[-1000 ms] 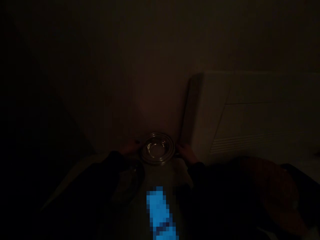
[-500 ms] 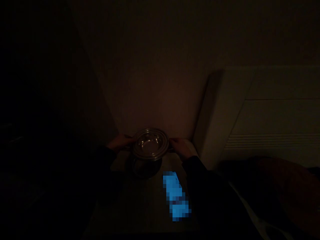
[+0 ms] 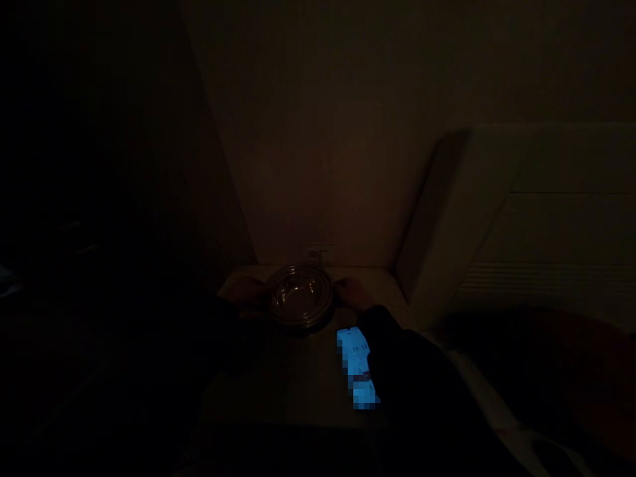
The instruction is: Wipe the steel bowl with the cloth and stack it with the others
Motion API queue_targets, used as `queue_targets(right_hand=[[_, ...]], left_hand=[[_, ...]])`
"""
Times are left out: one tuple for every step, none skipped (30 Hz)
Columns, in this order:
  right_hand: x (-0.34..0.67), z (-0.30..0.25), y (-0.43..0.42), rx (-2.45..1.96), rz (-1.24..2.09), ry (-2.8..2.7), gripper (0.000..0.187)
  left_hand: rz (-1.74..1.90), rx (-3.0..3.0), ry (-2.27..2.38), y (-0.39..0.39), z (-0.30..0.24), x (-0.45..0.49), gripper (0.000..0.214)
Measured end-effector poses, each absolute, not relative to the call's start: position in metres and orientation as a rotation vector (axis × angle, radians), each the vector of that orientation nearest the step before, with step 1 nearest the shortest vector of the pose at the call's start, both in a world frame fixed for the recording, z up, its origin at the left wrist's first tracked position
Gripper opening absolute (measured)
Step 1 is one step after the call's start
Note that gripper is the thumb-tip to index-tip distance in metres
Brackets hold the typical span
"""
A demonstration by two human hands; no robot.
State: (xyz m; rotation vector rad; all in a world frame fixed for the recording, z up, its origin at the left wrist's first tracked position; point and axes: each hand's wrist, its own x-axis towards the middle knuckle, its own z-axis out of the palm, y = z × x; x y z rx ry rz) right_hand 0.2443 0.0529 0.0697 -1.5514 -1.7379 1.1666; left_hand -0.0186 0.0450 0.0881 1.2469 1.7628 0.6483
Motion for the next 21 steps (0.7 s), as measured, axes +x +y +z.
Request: queue_targets(right_hand=[[0.243,0.069,0.052,-1.588,1.219,-1.749,0.029],[0.242,0.069,0.052,-1.617,1.25,-1.756,0.029],[0.241,0.068,0.051,-1.644,1.27,-1.761,0.029],[0.24,0.068,0.051,-1.669,1.283,-1.765,0.029],[0.239,0.067,0.05,-1.694,1.292,-1.767,0.029],[0.238,0.067,0.05,-1.719,1.298,-1.769,0.029],[0.237,0.067,0.051,-1.742,1.302,-1.771,0.029],[0.236,0.066,0.051,-1.764,1.305,-1.772,0.03],[0.235,0.066,0.051,-1.785,1.307,-1.773,0.031],[0.235,0.066,0.052,-1.804,1.309,-1.775,0.031],[0.235,0.066,0.052,-1.822,1.311,-1.776,0.032],[0.235,0.066,0.052,-1.837,1.312,-1.777,0.032],[0.234,0.066,0.052,-1.85,1.314,-1.78,0.032],[0.234,0.066,0.052,-1.861,1.316,-1.782,0.032],[0.234,0.066,0.052,-1.872,1.317,-1.785,0.032],[0.234,0.067,0.052,-1.881,1.317,-1.788,0.032],[0.234,0.067,0.051,-1.889,1.316,-1.791,0.033],[0.234,0.068,0.051,-1.898,1.314,-1.795,0.032],[0.234,0.069,0.051,-1.907,1.309,-1.799,0.032],[0.234,0.069,0.051,-1.914,1.304,-1.804,0.032],[0.234,0.07,0.051,-1.921,1.298,-1.81,0.032]], left_hand=[[0.644,1.257,1.776,0.044,0.086,-0.019,0.026],[0.637,1.268,1.791,0.043,0.084,-0.019,0.028],[0.625,1.28,1.806,0.043,0.082,-0.019,0.03],[0.611,1.291,1.82,0.042,0.081,-0.018,0.033],[0.598,1.301,1.83,0.042,0.079,-0.018,0.036],[0.588,1.308,1.837,0.042,0.078,-0.018,0.038],[0.581,1.314,1.841,0.042,0.077,-0.018,0.038],[0.575,1.318,1.843,0.042,0.075,-0.018,0.038],[0.569,1.322,1.845,0.043,0.074,-0.017,0.038],[0.565,1.325,1.849,0.043,0.073,-0.017,0.037],[0.561,1.328,1.853,0.043,0.071,-0.016,0.037],[0.559,1.331,1.857,0.043,0.07,-0.016,0.037],[0.558,1.337,1.861,0.044,0.069,-0.015,0.037],[0.554,1.34,1.867,0.044,0.068,-0.014,0.037],[0.547,1.341,1.874,0.044,0.067,-0.013,0.036],[0.539,1.343,1.882,0.044,0.067,-0.012,0.036],[0.531,1.347,1.889,0.043,0.066,-0.012,0.037],[0.524,1.356,1.896,0.043,0.066,-0.011,0.037],[0.519,1.369,1.901,0.044,0.065,-0.01,0.038],[0.512,1.383,1.907,0.044,0.065,-0.01,0.038],[0.503,1.397,1.915,0.044,0.065,-0.01,0.038]])
